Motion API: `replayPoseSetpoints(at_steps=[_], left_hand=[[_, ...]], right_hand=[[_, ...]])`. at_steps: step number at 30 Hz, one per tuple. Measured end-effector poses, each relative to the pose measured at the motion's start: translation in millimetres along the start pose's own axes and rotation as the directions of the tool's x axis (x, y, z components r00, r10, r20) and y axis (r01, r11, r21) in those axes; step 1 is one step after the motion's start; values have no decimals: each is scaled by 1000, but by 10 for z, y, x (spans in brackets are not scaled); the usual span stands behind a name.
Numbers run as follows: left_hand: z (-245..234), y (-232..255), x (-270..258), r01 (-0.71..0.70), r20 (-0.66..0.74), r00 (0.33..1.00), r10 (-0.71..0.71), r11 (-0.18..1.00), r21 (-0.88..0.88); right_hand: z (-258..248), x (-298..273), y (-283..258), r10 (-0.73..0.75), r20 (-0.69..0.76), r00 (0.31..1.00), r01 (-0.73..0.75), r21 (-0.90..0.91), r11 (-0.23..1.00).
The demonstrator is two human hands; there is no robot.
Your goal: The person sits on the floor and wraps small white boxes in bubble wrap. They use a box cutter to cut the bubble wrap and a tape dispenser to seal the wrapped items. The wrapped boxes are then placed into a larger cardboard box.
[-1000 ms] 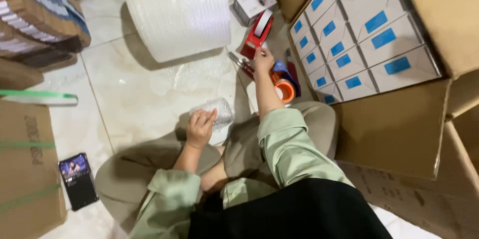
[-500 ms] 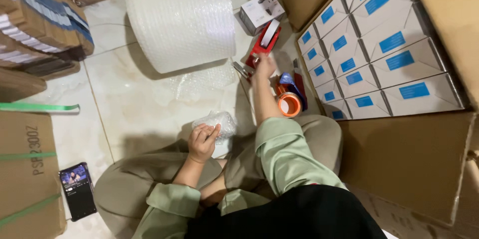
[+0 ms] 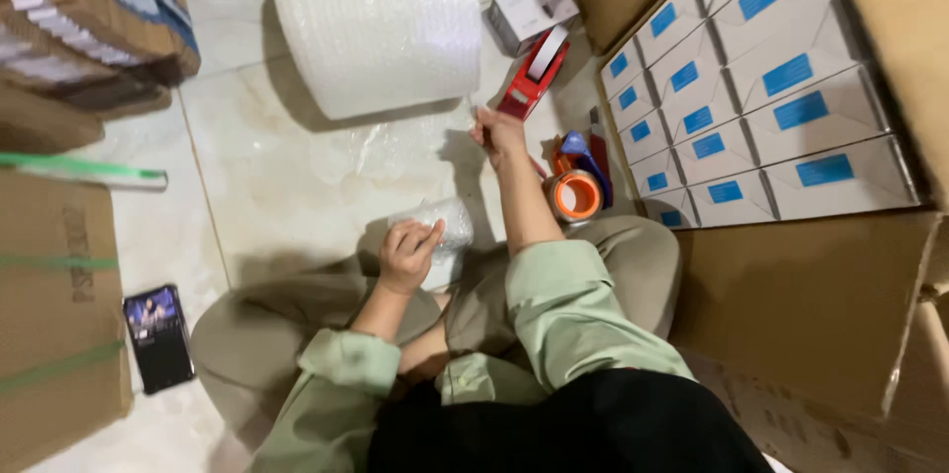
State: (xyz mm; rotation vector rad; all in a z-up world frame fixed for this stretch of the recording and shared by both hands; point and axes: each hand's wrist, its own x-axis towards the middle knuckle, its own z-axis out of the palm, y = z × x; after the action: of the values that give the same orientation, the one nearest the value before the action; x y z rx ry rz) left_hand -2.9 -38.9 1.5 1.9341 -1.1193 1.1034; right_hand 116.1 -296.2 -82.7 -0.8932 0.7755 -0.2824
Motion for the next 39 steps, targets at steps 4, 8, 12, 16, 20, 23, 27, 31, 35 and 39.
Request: replayPoseSetpoints(at_steps=[4,8,12,16,20,23,27,31,35,39], left_hand=[[-37,-15,4,16,-9,1000,-16,1000,-4],[-83,-40,-33,-22,-50,999,17,995,-92],[-49,-75,-80,-38,-95,995,23,987,-159],[-60,-98,-138,-21,-97,995,4,984,-175],[-64,-120,-210,57,-18,998,-62,978,-202],[-125,-98,-246,138,34,990,-134,952,-274],[-6,-198,-487,189,84,981,-173,948,-256],[-70,-203,-438,252,169,960,-223,952,-174],[-95,-170,-359,275,202,945,-257,960,-62],[-170,-139,-238,275,179,949,-258,959,-74]], right_hand=[[211,-1209,-467,0,132,991,30,-227,973],[250,-2145,-437,144,294,945,-37,-338,940],[231,-2546,-296,156,335,929,10,-443,897],[215,-2640,-146,142,316,938,12,-437,899],[274,-2799,-232,15,267,964,133,-525,840],[334,-2941,-317,-42,235,971,189,-651,735],[232,-2752,-177,-245,347,905,384,-915,124],[218,-2995,-256,-304,437,846,402,-899,-174],[97,-3017,-199,-418,557,718,501,-830,-245],[-19,-2998,-129,-494,610,619,554,-785,-276]])
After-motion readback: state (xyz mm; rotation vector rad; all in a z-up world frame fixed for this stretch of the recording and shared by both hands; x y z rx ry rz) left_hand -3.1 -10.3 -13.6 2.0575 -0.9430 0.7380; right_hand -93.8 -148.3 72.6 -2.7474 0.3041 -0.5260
